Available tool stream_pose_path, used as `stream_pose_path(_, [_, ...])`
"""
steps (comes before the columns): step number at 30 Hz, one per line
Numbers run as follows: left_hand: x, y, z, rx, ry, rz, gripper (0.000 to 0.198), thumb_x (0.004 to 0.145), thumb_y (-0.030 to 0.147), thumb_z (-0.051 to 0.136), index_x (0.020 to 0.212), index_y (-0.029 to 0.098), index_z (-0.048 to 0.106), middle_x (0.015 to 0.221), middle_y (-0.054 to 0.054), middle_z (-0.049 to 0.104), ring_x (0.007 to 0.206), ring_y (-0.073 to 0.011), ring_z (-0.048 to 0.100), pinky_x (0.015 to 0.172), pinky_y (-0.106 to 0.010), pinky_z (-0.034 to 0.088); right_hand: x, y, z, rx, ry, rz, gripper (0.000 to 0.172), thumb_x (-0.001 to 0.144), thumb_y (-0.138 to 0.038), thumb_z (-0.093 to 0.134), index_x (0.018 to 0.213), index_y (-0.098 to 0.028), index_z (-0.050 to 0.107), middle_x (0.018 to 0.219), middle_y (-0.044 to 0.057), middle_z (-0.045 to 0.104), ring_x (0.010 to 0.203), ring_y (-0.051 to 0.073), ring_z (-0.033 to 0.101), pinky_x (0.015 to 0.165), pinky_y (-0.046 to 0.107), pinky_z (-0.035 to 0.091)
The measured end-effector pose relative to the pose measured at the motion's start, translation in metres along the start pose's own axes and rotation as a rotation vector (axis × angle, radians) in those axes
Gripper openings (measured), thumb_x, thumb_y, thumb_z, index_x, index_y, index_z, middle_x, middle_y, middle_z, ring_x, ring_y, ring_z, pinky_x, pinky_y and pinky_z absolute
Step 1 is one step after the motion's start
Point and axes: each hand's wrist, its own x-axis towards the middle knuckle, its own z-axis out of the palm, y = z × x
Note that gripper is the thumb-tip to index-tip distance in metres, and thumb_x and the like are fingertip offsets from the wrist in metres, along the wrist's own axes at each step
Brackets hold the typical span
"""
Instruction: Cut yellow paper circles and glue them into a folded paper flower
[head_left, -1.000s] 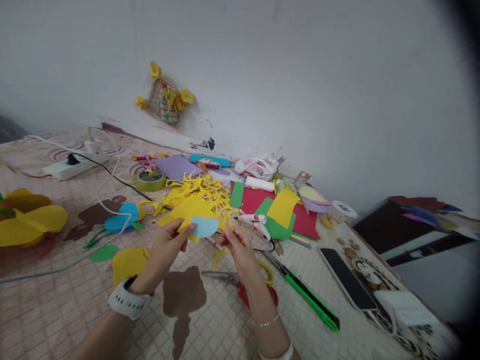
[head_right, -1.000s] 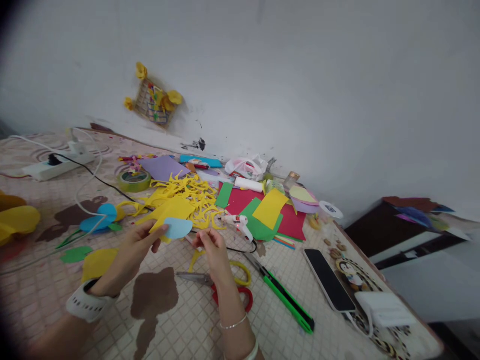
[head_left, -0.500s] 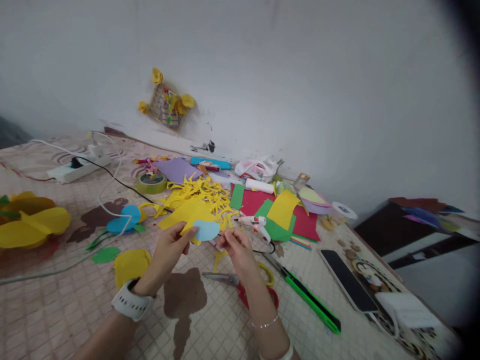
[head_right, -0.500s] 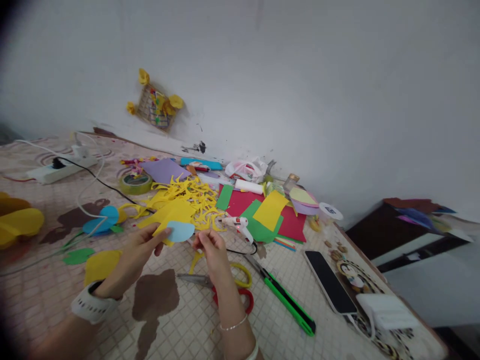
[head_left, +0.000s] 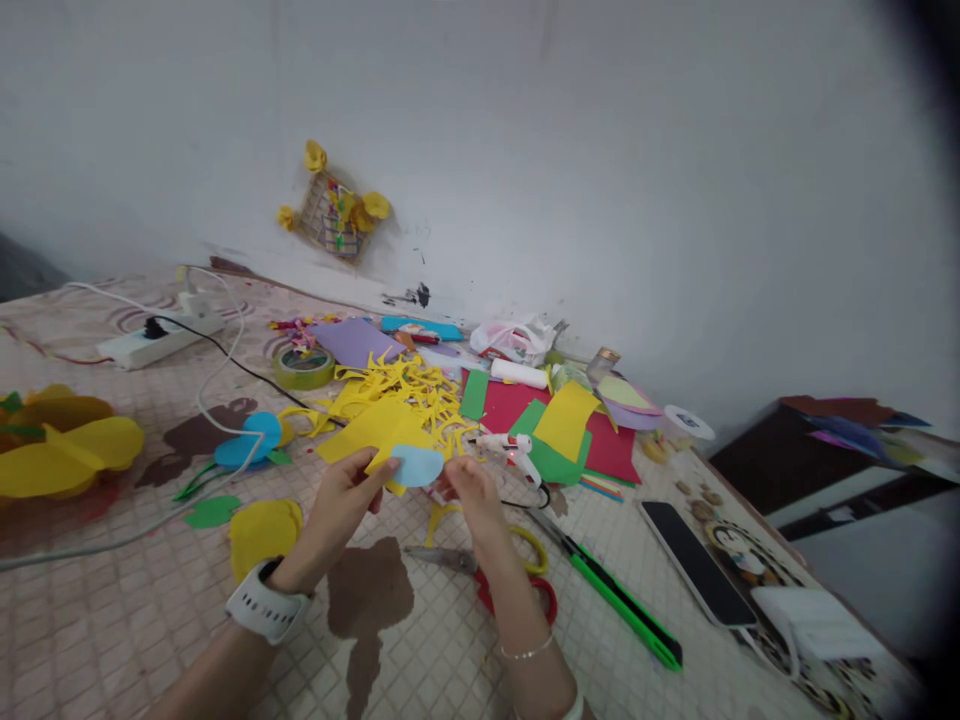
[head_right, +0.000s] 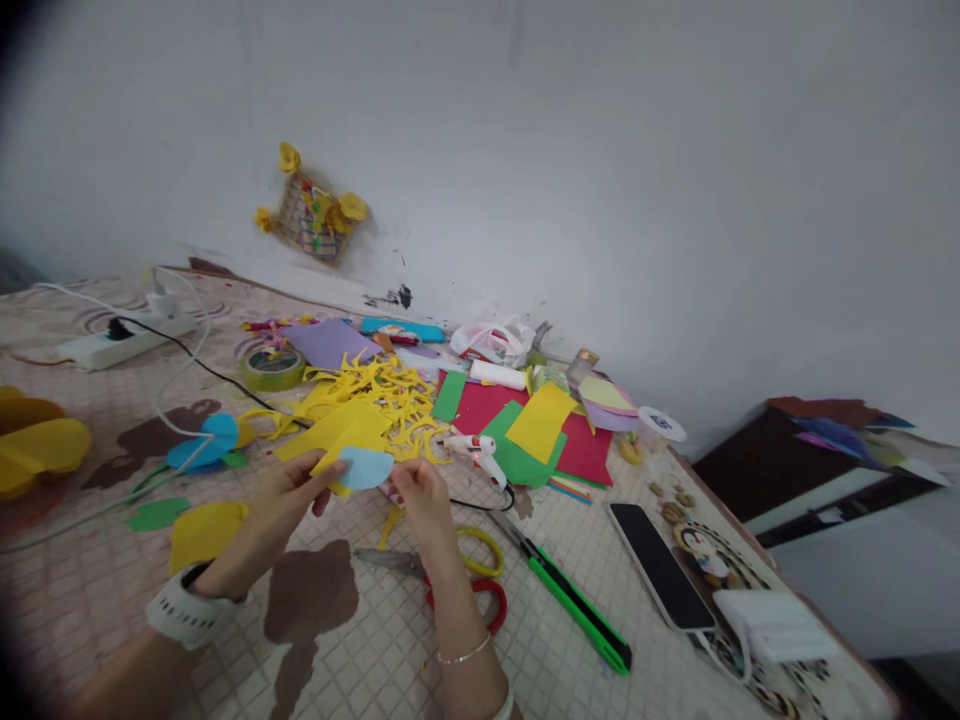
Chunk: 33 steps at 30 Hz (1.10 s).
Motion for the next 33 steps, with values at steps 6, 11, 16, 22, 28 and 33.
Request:
stream_pose_path(6, [0.001,-0.002,0.003,0.031,-0.114,0.002,0.037,0.070,0.052,0.061,0.056,0.020,0.048,0.044,0.008,0.040,0.039,-0.0089,0.038,0.041,-0.022,0.029,0.005,0.000,-0.008,-0.036,0.072,-0.038,0.022,0.068,-0.039,0.073,0.068,-0.021,0.060,0.067,-0.003,0.058,0.067,0.015,0.054,0.066,0.027,0.043])
stream_pose_path(11, [-0.002,0.000,0.006,0.049,-0.200,0.003,0.036,0.070,0.053,0.060,0.059,0.020,0.050,0.044,0.008,0.042,0.040,-0.0095,0.039,0.041,-0.021,0.029,0.003,-0.001,-0.011,-0.020,-0.006,0.029,0.039,0.062,-0.034,0.080,0.096,-0.022,0.065,0.092,0.003,0.067,0.082,0.019,0.060,0.073,0.031,0.048])
stream_pose_path(16, [-0.004,0.000,0.005,0.061,-0.246,-0.002,0.033,0.073,0.051,0.055,0.063,0.020,0.052,0.045,0.008,0.041,0.041,-0.0096,0.038,0.042,-0.021,0.030,0.000,0.000,-0.007,-0.020,-0.118,0.100,0.028,0.061,-0.040,0.081,0.072,-0.019,0.067,0.065,-0.001,0.063,0.062,0.016,0.057,0.062,0.028,0.047])
stream_pose_path(22, [-0.005,0.001,0.007,0.063,-0.317,0.000,0.021,0.070,0.039,0.055,0.068,0.019,0.058,0.055,0.005,0.050,0.045,-0.0107,0.042,0.043,-0.022,0.034,0.002,0.004,-0.006,-0.051,-0.099,0.115,0.029,0.070,-0.047,0.073,0.066,-0.019,0.065,0.059,-0.003,0.058,0.056,0.015,0.052,0.053,0.025,0.042])
stream_pose_path(28, [-0.006,0.003,0.006,0.051,-0.285,0.009,0.015,0.067,0.032,0.054,0.070,0.019,0.060,0.052,0.005,0.049,0.043,-0.0106,0.040,0.040,-0.022,0.031,-0.002,0.002,-0.003,-0.032,-0.118,0.099,0.025,0.065,-0.039,0.077,0.076,-0.019,0.069,0.069,-0.002,0.064,0.064,0.015,0.054,0.062,0.025,0.044])
stream_pose_path(33, [-0.004,0.000,0.004,0.022,-0.241,0.028,0.030,0.073,0.047,0.057,0.075,0.017,0.061,0.061,0.002,0.054,0.050,-0.0112,0.044,0.044,-0.022,0.034,-0.004,0.002,0.001,-0.029,-0.101,0.121,0.025,0.066,-0.041,0.075,0.067,-0.018,0.066,0.060,-0.004,0.056,0.056,0.013,0.047,0.055,0.024,0.038])
